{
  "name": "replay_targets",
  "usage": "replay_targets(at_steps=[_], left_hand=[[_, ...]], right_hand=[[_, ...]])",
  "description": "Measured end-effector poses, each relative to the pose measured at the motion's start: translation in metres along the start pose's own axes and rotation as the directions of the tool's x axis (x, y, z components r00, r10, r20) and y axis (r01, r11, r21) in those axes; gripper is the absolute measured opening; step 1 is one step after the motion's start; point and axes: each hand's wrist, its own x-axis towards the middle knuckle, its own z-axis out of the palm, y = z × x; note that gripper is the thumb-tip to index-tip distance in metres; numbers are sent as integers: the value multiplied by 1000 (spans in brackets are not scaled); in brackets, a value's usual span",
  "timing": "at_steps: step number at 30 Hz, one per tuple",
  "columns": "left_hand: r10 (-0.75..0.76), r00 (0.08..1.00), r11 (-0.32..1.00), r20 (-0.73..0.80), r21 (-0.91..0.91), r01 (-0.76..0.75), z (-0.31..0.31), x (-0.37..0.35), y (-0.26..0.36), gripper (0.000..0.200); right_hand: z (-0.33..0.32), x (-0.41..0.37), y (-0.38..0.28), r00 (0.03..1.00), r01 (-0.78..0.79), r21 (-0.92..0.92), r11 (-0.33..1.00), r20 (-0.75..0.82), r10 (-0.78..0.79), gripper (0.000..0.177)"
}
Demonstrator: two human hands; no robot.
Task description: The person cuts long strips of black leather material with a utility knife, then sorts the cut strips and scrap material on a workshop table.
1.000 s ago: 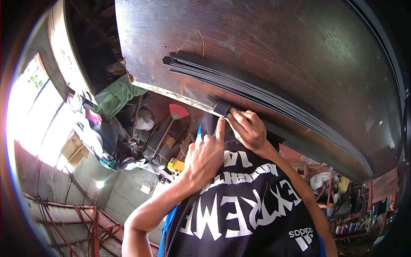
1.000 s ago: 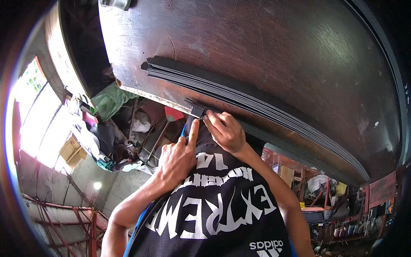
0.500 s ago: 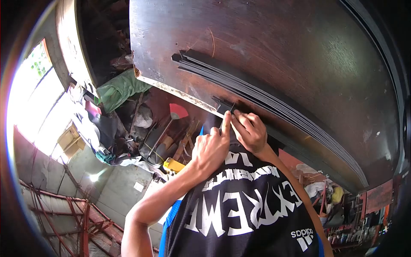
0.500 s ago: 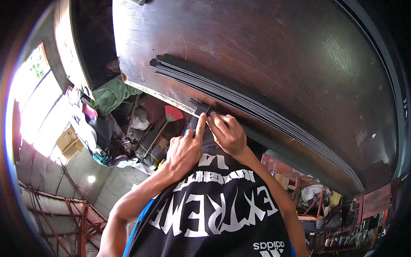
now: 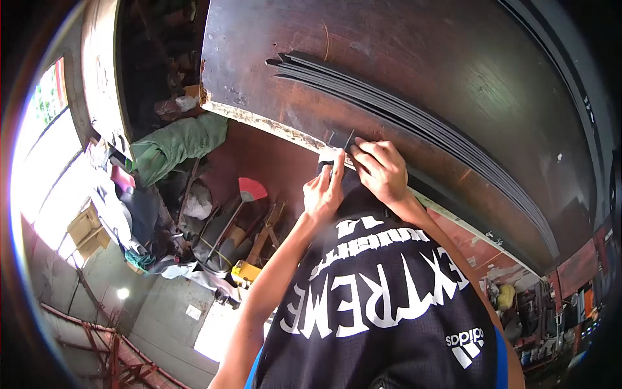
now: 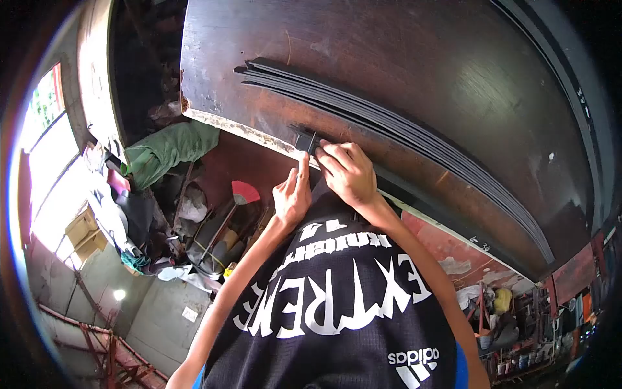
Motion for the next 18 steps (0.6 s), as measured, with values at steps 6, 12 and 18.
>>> replay_targets(at_steps=[6,12,18], left_hand=[[-7,1000,998,24,61,5,7,1,-1,85],[5,1000,998,13,55,-6,-14,6,10,84],[-125,946,982,298,172,76,-72,29,38,80]], right_hand=[[1,-1,-1,999,8,5,1000,-41,-8,25],[3,-1,-2,997,22,-11,1000,-70,-23,18],[-1,-3,-2,999,18,7,1000,-40,-17,12]])
